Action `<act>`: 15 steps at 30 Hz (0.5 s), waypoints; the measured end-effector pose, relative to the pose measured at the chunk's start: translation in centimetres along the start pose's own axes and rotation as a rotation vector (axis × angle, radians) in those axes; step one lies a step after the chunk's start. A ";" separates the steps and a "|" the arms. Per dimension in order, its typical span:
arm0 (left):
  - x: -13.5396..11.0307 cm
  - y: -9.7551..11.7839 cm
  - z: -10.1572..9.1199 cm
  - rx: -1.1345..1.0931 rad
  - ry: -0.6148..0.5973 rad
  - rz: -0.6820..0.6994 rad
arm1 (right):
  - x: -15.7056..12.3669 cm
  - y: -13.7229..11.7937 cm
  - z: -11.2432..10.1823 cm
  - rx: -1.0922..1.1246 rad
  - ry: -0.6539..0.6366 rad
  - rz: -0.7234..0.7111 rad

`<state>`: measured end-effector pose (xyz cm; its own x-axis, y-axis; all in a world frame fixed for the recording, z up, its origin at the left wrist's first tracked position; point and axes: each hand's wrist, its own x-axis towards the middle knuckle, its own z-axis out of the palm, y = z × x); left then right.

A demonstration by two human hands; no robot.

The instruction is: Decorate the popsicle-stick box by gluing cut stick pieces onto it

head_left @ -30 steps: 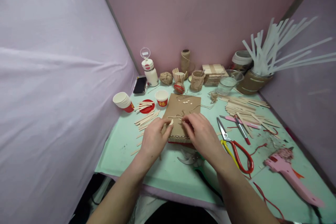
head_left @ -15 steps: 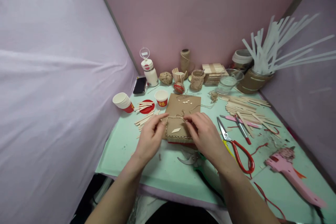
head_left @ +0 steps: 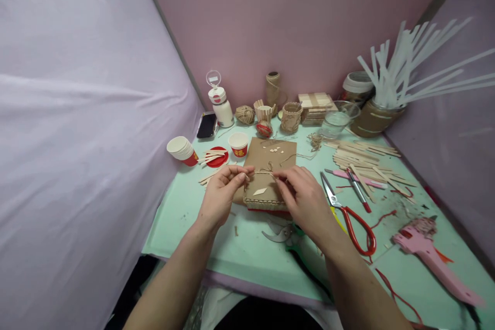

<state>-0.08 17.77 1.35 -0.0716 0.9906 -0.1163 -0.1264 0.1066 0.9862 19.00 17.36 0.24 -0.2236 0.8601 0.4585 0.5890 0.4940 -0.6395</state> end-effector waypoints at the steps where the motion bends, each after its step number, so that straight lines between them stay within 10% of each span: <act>1: 0.1 -0.2 -0.1 0.032 0.035 0.033 | 0.0 0.0 0.0 -0.001 0.002 -0.001; 15: -0.1 -2.7 0.4 0.319 0.211 0.327 | 1.5 -0.5 0.3 -0.076 -0.121 -0.012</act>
<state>0.65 17.38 -1.26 -0.2593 0.9413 0.2163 0.2422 -0.1534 0.9580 18.10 18.46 1.09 -0.3202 0.8657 0.3846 0.6418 0.4969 -0.5841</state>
